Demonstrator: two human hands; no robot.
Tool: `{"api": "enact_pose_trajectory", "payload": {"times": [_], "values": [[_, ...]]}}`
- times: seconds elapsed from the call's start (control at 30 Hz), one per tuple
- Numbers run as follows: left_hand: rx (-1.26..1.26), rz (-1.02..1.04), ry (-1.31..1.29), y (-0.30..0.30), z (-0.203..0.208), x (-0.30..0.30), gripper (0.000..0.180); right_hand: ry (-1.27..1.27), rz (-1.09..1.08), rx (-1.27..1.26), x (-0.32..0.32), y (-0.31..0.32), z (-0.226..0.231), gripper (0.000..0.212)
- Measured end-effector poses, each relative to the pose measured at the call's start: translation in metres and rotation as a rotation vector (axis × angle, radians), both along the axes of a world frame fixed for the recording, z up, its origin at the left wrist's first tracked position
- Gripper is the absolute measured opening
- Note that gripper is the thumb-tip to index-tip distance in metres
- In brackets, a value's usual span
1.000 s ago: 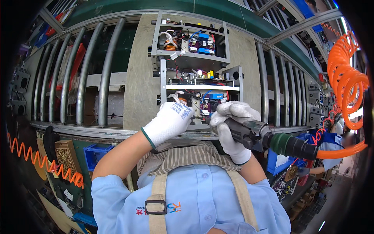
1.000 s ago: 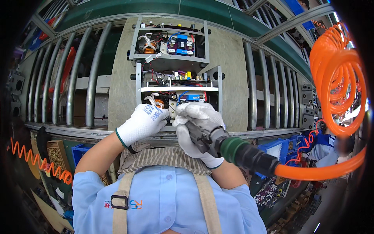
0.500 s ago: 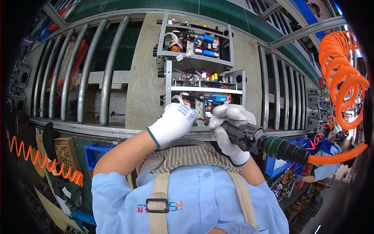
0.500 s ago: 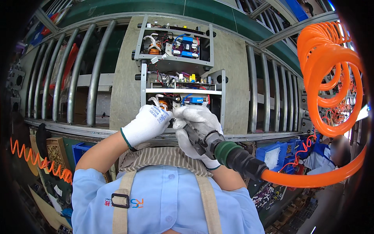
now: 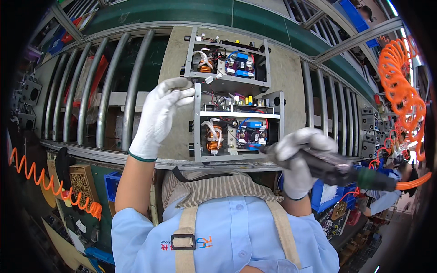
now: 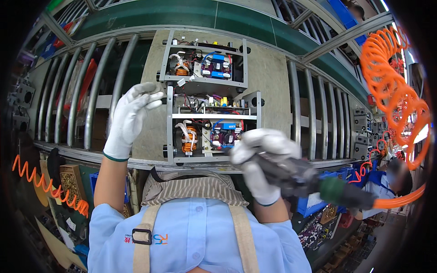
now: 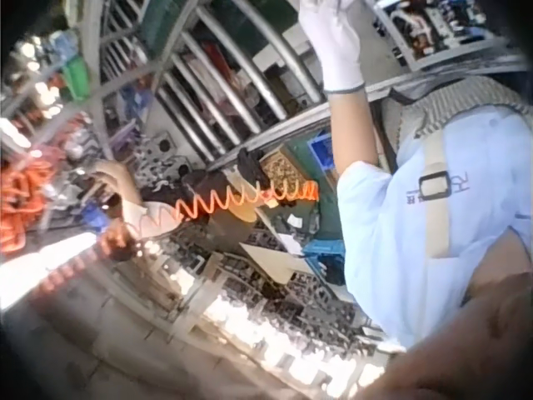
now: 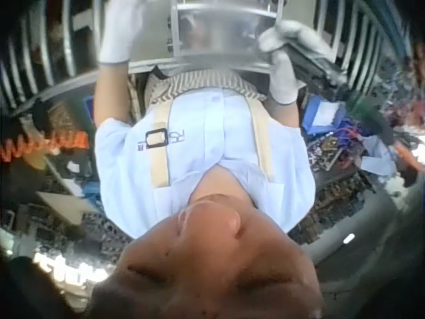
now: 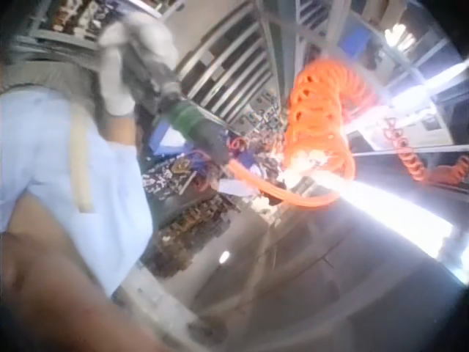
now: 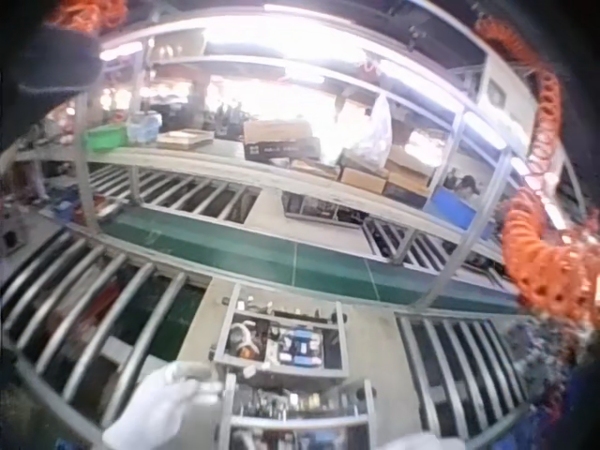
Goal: Assembling electronic components onto a metal chassis using a pneumatic screwdriver and manual wiring on an assembly line.
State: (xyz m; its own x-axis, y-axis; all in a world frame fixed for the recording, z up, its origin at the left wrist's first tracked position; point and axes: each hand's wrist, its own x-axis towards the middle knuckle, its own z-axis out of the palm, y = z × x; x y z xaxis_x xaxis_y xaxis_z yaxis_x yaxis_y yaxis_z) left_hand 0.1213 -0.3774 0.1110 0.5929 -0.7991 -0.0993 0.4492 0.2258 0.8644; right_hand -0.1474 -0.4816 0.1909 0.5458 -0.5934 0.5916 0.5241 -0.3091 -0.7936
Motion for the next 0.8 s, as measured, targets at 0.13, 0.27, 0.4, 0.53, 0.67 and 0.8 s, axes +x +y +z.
{"api": "enact_pose_trajectory", "payload": {"times": [0.13,0.27,0.4,0.53,0.67,0.8], "values": [[0.166,-0.068,0.326,0.001,-0.014,-0.017,0.027,-0.215,-0.065,0.037,0.002,-0.046,0.018,0.048],[0.352,-0.273,0.211,-0.022,-0.013,-0.062,0.033,-0.317,-0.044,0.207,0.008,-0.073,0.022,0.051],[0.103,-0.350,0.313,-0.044,-0.010,-0.081,0.052,-0.390,0.054,0.320,0.022,-0.095,0.023,0.050],[0.038,-0.210,0.556,-0.058,-0.001,-0.081,0.033,-0.404,0.024,0.381,0.038,-0.113,0.016,0.050],[0.044,-0.136,0.639,-0.059,-0.017,-0.072,0.022,-0.389,0.046,0.382,0.054,-0.120,0.009,0.047],[0.047,-0.184,0.704,-0.058,-0.021,-0.068,0.015,-0.367,0.068,0.399,0.068,-0.118,0.004,0.047]]}}
